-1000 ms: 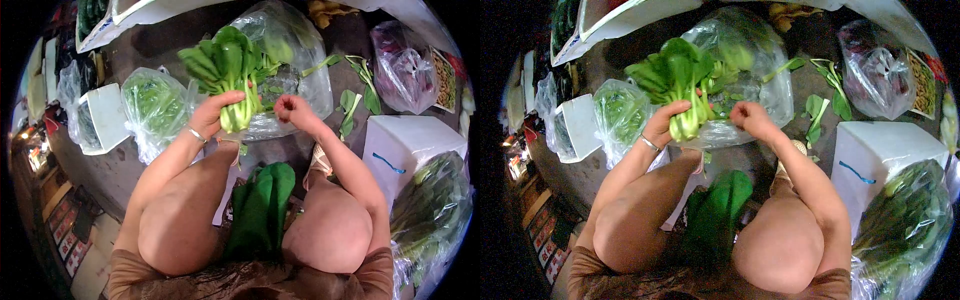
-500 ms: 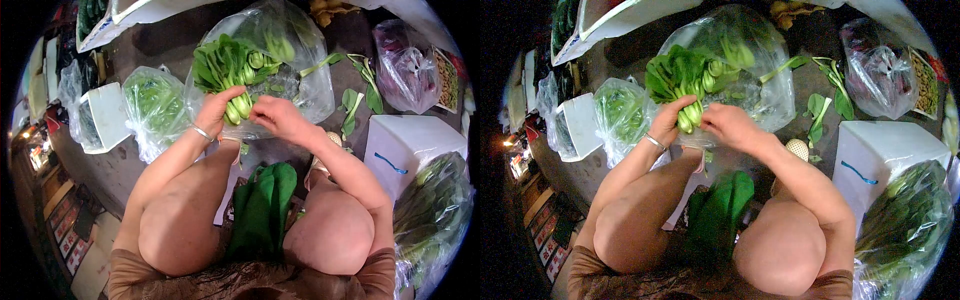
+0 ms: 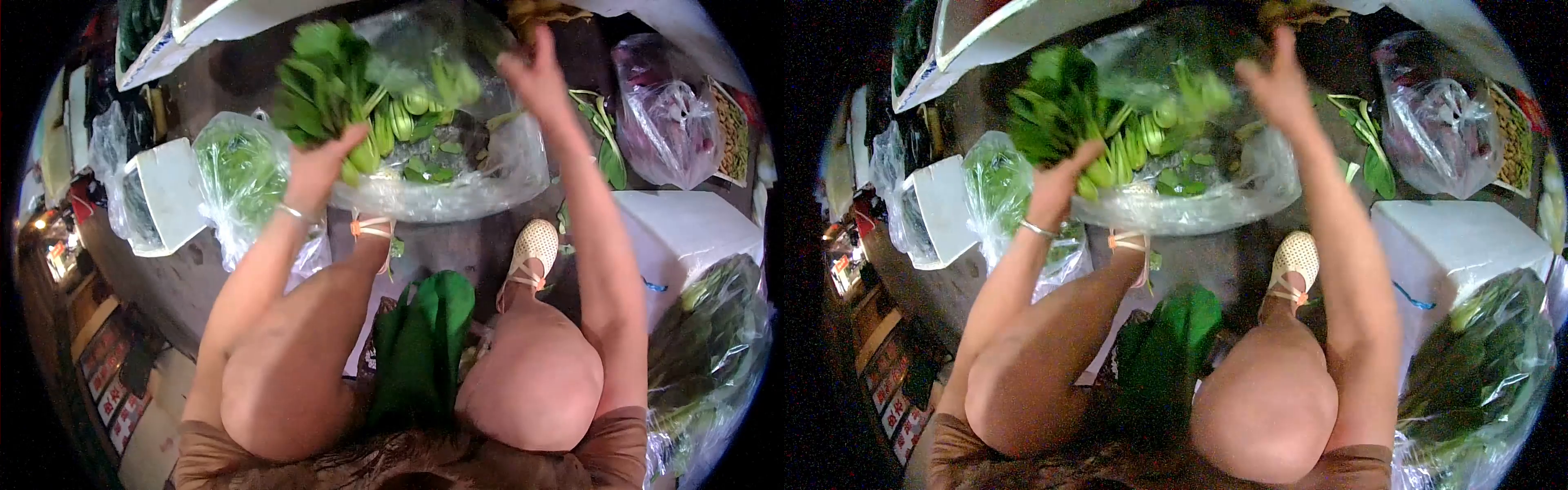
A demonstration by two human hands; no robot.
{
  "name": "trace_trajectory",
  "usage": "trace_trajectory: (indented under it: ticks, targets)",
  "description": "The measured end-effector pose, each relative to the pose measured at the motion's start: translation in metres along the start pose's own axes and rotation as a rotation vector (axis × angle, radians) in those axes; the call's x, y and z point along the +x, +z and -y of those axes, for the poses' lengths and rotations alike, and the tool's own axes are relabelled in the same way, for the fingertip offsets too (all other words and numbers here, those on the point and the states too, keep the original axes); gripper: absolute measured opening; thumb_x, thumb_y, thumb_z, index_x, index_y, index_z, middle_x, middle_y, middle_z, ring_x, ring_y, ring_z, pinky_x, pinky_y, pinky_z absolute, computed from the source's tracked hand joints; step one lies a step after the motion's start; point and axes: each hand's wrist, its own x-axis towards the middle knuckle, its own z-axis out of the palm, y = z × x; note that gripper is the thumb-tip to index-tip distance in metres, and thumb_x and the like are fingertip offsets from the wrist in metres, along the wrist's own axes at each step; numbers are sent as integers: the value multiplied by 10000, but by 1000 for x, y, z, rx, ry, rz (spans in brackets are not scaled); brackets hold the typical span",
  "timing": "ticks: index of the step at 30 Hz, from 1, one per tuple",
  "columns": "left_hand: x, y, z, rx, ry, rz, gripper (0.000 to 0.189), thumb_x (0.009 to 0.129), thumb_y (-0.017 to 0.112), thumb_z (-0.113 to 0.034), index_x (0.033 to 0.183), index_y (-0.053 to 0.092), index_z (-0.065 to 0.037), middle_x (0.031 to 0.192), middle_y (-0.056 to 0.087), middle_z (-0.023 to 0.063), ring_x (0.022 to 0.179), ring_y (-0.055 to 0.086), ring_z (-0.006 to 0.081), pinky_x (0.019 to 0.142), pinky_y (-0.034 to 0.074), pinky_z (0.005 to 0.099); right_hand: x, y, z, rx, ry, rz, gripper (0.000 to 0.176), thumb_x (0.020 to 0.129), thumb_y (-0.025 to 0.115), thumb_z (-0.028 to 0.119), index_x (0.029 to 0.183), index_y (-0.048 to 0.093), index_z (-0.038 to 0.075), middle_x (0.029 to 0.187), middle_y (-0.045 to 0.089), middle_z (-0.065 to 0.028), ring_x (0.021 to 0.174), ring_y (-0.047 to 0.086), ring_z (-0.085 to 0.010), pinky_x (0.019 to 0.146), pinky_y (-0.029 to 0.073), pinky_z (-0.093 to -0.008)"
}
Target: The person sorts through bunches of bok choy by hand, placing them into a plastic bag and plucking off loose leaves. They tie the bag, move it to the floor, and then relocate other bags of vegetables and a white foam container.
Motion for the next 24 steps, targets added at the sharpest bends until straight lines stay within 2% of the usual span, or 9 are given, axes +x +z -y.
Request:
trace_trajectory:
  ticks: [2, 4, 6, 8, 11, 14, 16, 20, 24]
  targets:
    - [-3, 0, -33, 72, 188, -16, 397, 737, 810, -215, 1028, 653, 5, 1035, 679, 80, 920, 636, 165, 806, 508, 311, 50, -19, -2, 221, -172, 3, 501, 825, 700, 212, 1254, 502, 47, 1000, 680, -99, 915, 635, -221, 854, 489, -329]
    - [-3, -3, -50, 186, 264, 17, 327, 758, 786, -206, 999, 673, -16, 1013, 687, 75, 902, 645, 170, 786, 512, 316, 42, -49, 86, 467, 96, 85, 598, 864, 598, 29, 1403, 340, 34, 942, 589, -79, 709, 532, -119, 641, 450, -259]
    - [-3, -5, -53, 289, 333, 41, 259, 780, 762, -197, 971, 692, -37, 990, 695, 70, 884, 654, 174, 765, 515, 321, 40, -36, 72, 319, -158, 236, 196, 867, 649, 159, 1025, 663, 42, 934, 682, -39, 856, 618, -107, 789, 491, -244]
    - [-2, -7, -48, 584, 803, 117, 227, 803, 726, -171, 1013, 710, -85, 987, 695, 77, 872, 661, 202, 765, 519, 326, 1, -4, 84, 414, 70, 700, 203, 870, 620, 169, 1026, 675, 51, 960, 676, -49, 846, 624, -134, 785, 497, -266]
    - [-4, -19, -41, 619, 818, 250, 275, 940, 552, -177, 1126, 661, -6, 1091, 685, 112, 1039, 630, 192, 912, 470, 313, -58, 47, 73, 336, 282, 946, 388, 798, 661, 218, 1115, 616, -1, 965, 656, -157, 830, 636, -223, 801, 496, -346]
    - [-4, -34, -29, 573, 777, 247, 264, 939, 557, -156, 1125, 643, 11, 1100, 684, 113, 1057, 628, 208, 926, 470, 327, -25, 63, 9, 266, 359, 450, 371, 808, 640, 192, 1122, 611, -2, 937, 659, -152, 809, 635, -232, 758, 496, -348]
    - [4, -46, -13, 727, 884, 168, 264, 847, 620, -211, 1095, 710, -215, 1042, 685, 44, 962, 630, 237, 866, 470, 400, 22, 42, -12, 155, 146, 37, 190, 858, 629, 155, 993, 674, 29, 779, 640, -48, 743, 614, -125, 702, 494, -284]
    - [4, -40, -15, 932, 1078, 123, 204, 832, 640, -266, 985, 709, -151, 1017, 672, 55, 949, 619, 282, 852, 469, 414, 52, -2, 25, 59, 158, 111, 246, 825, 639, 231, 910, 690, 6, 851, 687, -129, 812, 644, -220, 758, 501, -360]
    - [1, -32, -26, 816, 817, 249, 217, 811, 671, -180, 1025, 696, -155, 990, 665, 37, 902, 623, 264, 801, 498, 382, 10, 40, 7, -398, 198, 479, 544, 776, 680, 438, 1050, 652, -32, 1030, 646, -259, 971, 622, -399, 863, 497, -430]
